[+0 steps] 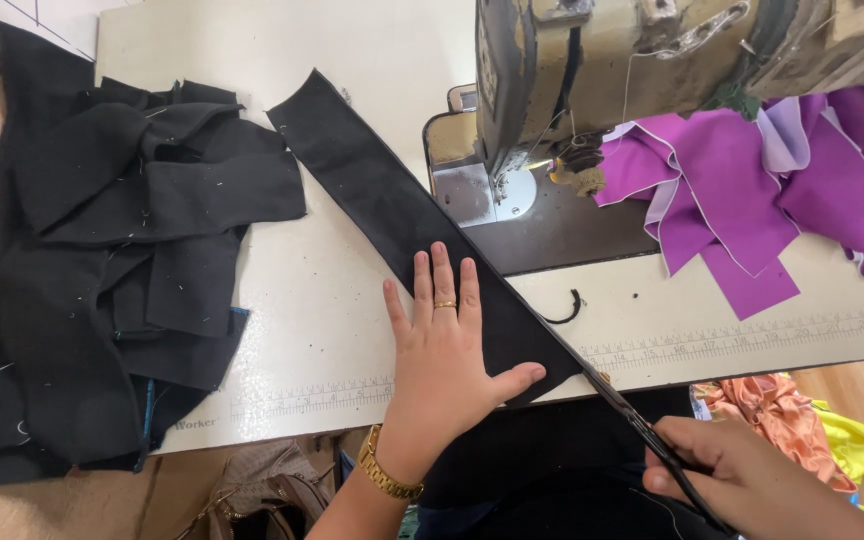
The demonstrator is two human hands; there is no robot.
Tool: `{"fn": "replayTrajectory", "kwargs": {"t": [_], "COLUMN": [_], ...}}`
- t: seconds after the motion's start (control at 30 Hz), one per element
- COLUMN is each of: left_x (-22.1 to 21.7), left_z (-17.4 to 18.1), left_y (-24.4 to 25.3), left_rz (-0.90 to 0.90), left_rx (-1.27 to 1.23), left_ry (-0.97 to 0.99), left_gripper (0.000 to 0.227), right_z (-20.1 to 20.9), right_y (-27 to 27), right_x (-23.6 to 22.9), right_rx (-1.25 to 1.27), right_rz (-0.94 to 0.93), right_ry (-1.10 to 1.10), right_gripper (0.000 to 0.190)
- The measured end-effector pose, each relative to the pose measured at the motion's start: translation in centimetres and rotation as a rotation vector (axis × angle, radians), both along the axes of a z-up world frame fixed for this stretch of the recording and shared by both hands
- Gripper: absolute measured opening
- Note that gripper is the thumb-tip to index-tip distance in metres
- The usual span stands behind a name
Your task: Cutting long strips of black fabric using tailor scissors on a sewing table.
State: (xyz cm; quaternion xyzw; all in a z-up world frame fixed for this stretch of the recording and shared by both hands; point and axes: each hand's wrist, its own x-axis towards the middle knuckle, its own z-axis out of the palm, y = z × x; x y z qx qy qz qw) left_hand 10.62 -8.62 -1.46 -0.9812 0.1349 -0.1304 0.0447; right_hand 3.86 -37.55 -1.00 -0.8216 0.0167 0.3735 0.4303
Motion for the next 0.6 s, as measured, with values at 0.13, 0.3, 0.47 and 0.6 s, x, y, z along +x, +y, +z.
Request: {"fn": "replayTrajectory", "kwargs": {"t": [0.13, 0.3, 0.47, 0.6], "left_x": [0.4, 2.7, 2.9, 2.4], "left_z": [0.7, 2.2, 0.8, 0.8], "left_y": [0.1, 1.7, 1.7, 1.2], "left_rz": [-0.015, -0.077, -0.066, -0.061], "left_rx": [-0.069, -0.223, -0.212, -0.178], "left_ry": [0.043, 0.046, 0.138, 0.146], "left_gripper": [0.128, 0.109, 0.12, 0.12], "right_z": [0.4, 0.3, 1.8, 2.1], "right_y": [0.0, -1.1, -0.1, 0.5], "right_x": [0.3, 1.3, 2.4, 3.0], "right_rx": [-0.074, 0.163, 0.064, 0.028], "right_rz": [-0.029, -0.092, 0.076, 0.148], "right_ry": [0.072, 0.27, 0.213, 0.182], "right_gripper": [0.013, 0.015, 0.017, 0.009]}}
